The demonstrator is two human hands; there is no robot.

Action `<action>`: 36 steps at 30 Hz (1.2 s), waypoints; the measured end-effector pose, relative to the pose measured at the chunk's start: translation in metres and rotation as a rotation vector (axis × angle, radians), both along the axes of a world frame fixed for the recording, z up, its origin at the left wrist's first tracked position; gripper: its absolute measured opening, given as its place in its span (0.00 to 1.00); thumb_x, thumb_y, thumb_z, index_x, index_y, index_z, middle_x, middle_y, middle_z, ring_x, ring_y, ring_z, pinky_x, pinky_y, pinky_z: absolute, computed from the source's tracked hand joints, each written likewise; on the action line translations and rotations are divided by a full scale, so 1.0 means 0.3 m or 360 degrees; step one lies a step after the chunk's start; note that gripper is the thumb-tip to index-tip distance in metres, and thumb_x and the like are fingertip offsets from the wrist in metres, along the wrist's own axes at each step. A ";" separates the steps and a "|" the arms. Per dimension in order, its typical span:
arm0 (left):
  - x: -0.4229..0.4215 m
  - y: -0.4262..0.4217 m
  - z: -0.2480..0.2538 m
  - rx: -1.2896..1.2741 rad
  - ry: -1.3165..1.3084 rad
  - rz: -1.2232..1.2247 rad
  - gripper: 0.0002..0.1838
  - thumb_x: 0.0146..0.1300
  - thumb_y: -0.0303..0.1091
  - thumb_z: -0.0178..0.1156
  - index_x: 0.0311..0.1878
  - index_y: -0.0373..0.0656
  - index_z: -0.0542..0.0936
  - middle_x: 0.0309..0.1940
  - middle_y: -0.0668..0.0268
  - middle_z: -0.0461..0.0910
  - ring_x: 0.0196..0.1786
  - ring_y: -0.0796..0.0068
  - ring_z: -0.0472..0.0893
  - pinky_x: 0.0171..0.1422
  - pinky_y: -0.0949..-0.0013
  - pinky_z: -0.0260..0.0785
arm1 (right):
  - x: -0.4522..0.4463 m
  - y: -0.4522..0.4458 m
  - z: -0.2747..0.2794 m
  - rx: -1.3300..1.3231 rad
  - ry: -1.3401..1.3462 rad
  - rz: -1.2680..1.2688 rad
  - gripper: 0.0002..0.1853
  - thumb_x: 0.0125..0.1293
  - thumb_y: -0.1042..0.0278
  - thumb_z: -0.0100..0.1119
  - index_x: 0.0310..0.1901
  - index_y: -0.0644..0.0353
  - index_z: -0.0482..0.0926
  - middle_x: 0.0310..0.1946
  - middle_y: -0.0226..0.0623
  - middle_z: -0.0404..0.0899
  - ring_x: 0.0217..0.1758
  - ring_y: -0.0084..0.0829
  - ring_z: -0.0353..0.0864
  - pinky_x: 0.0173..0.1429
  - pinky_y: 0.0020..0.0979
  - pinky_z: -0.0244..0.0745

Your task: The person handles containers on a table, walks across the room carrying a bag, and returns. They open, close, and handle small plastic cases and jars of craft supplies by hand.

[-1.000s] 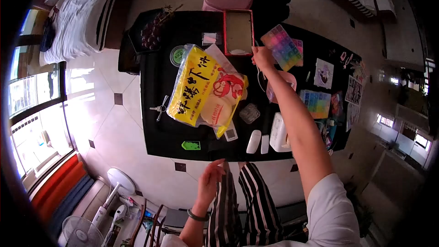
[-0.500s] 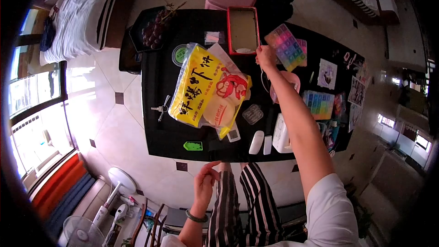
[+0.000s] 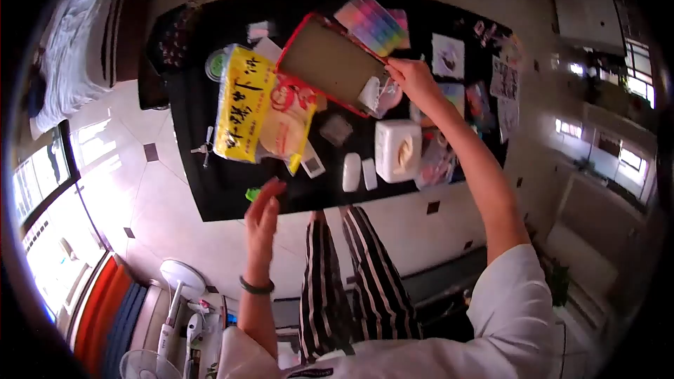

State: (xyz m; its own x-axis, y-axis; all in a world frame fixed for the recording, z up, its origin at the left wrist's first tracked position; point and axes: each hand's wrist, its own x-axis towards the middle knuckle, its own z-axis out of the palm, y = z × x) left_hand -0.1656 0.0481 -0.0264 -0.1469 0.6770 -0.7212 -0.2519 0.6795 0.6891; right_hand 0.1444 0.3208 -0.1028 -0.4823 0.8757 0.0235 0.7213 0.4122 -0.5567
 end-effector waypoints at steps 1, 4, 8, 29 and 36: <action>-0.004 0.025 -0.006 0.0028 -0.0048 -0.0058 0.23 0.69 0.39 0.54 0.63 0.37 0.70 0.53 0.68 0.77 0.46 0.85 0.72 0.50 0.80 0.63 | 0.045 -0.055 0.051 -0.0374 -0.0008 -0.0033 0.04 0.60 0.74 0.59 0.33 0.65 0.76 0.25 0.46 0.78 0.29 0.44 0.82 0.31 0.38 0.75; 0.006 0.083 -0.017 0.0123 -0.0208 -0.0281 0.30 0.68 0.41 0.56 0.69 0.37 0.63 0.59 0.69 0.73 0.34 0.94 0.65 0.36 0.86 0.59 | 0.145 -0.230 0.152 -0.0403 -0.0044 0.0164 0.03 0.61 0.74 0.55 0.35 0.63 0.76 0.29 0.46 0.78 0.34 0.41 0.81 0.37 0.36 0.75; 0.062 0.085 -0.028 -0.0127 -0.0368 -0.0789 0.34 0.67 0.40 0.58 0.71 0.38 0.58 0.59 0.67 0.73 0.47 0.86 0.71 0.50 0.81 0.65 | 0.241 -0.463 0.260 -0.0647 -0.0129 0.0315 0.08 0.58 0.74 0.56 0.40 0.62 0.77 0.30 0.43 0.78 0.37 0.41 0.80 0.41 0.38 0.75; 0.945 -0.373 -0.073 -0.0200 -0.0239 -0.1072 0.27 0.56 0.25 0.64 0.61 0.39 0.69 0.43 0.68 0.79 0.45 0.80 0.76 0.51 0.75 0.71 | 1.039 -1.015 0.226 -0.0646 0.0083 -0.0048 0.18 0.59 0.66 0.64 0.51 0.61 0.78 0.35 0.43 0.81 0.37 0.40 0.81 0.40 0.36 0.78; 1.149 -0.513 -0.120 -0.0226 -0.0222 -0.0749 0.27 0.57 0.24 0.63 0.61 0.41 0.69 0.35 0.71 0.77 0.36 0.81 0.74 0.42 0.75 0.69 | 1.296 -1.040 0.110 -0.0787 0.0446 -0.1081 0.09 0.67 0.68 0.57 0.45 0.60 0.81 0.30 0.38 0.83 0.32 0.28 0.83 0.37 0.29 0.76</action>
